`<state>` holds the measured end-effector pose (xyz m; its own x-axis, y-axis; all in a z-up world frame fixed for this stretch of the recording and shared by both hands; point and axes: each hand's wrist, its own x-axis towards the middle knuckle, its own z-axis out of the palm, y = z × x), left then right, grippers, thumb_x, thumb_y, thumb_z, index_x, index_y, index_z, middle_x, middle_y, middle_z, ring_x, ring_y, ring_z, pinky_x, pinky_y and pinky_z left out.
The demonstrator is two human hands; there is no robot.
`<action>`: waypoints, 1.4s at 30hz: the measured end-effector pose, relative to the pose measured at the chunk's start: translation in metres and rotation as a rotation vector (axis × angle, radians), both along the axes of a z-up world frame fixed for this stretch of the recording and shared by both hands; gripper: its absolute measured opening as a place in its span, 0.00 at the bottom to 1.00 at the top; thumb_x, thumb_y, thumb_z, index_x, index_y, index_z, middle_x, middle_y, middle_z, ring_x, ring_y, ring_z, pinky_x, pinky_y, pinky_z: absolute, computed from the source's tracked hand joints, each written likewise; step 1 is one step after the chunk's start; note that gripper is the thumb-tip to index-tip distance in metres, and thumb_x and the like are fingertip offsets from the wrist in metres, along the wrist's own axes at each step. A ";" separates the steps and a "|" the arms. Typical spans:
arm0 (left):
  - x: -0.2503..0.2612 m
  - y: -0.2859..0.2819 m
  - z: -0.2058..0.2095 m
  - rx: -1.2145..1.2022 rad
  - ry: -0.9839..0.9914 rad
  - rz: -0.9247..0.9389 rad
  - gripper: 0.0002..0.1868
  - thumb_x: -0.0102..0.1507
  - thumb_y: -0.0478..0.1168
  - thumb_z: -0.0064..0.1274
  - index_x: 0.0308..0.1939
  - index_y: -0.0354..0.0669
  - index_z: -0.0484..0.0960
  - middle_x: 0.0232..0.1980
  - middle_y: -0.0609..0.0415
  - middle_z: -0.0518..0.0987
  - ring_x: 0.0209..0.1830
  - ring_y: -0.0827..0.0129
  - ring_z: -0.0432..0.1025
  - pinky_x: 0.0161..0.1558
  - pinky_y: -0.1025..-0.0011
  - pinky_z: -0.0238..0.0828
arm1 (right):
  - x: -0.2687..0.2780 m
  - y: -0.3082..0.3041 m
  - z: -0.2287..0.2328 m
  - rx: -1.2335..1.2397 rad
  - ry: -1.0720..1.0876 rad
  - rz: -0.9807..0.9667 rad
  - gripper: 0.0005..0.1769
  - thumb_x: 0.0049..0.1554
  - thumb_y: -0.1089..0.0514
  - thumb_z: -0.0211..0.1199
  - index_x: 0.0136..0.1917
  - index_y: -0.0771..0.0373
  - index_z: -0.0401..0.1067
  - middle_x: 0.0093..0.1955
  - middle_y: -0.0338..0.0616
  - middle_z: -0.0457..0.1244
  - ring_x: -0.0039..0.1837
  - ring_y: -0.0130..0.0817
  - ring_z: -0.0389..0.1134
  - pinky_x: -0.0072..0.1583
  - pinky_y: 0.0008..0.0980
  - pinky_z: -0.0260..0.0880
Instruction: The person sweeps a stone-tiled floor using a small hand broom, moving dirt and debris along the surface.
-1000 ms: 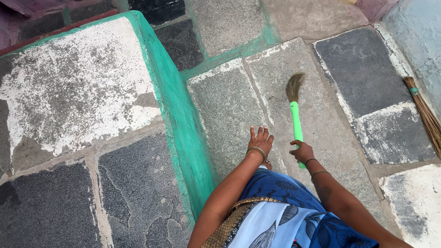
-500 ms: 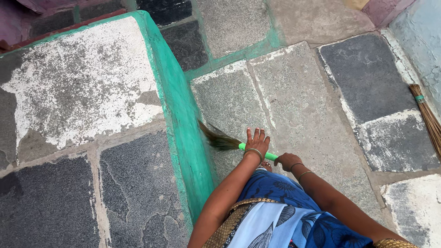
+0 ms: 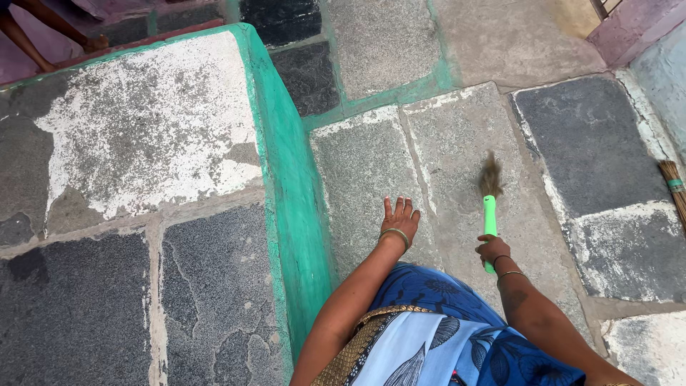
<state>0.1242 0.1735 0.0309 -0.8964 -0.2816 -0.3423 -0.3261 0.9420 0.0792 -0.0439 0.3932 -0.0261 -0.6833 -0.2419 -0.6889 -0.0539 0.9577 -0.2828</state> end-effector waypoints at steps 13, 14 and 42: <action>-0.028 -0.008 0.001 -0.040 0.000 0.048 0.32 0.64 0.36 0.49 0.73 0.47 0.65 0.81 0.41 0.52 0.83 0.48 0.42 0.75 0.34 0.23 | -0.018 -0.071 -0.004 -0.126 0.232 0.519 0.27 0.52 0.54 0.70 0.65 0.41 0.72 0.55 0.51 0.71 0.53 0.47 0.74 0.58 0.44 0.75; -0.029 -0.009 -0.001 -0.041 0.006 0.050 0.32 0.63 0.36 0.49 0.73 0.47 0.65 0.81 0.41 0.53 0.83 0.47 0.42 0.75 0.34 0.23 | -0.016 -0.078 -0.005 -0.038 0.186 0.629 0.28 0.53 0.54 0.68 0.67 0.37 0.70 0.55 0.50 0.71 0.58 0.47 0.73 0.60 0.45 0.74; -0.035 -0.012 -0.009 0.038 -0.045 -0.014 0.28 0.64 0.35 0.51 0.69 0.45 0.70 0.81 0.42 0.56 0.83 0.47 0.45 0.76 0.32 0.24 | -0.109 -0.073 -0.006 -0.146 0.018 -0.004 0.23 0.54 0.56 0.73 0.63 0.56 0.77 0.35 0.43 0.72 0.34 0.34 0.74 0.43 0.32 0.71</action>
<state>0.0895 0.1610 0.0223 -0.8838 -0.2547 -0.3925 -0.3165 0.9433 0.1005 -0.1531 0.3201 -0.0323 -0.6960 -0.3361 -0.6345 -0.0567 0.9067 -0.4180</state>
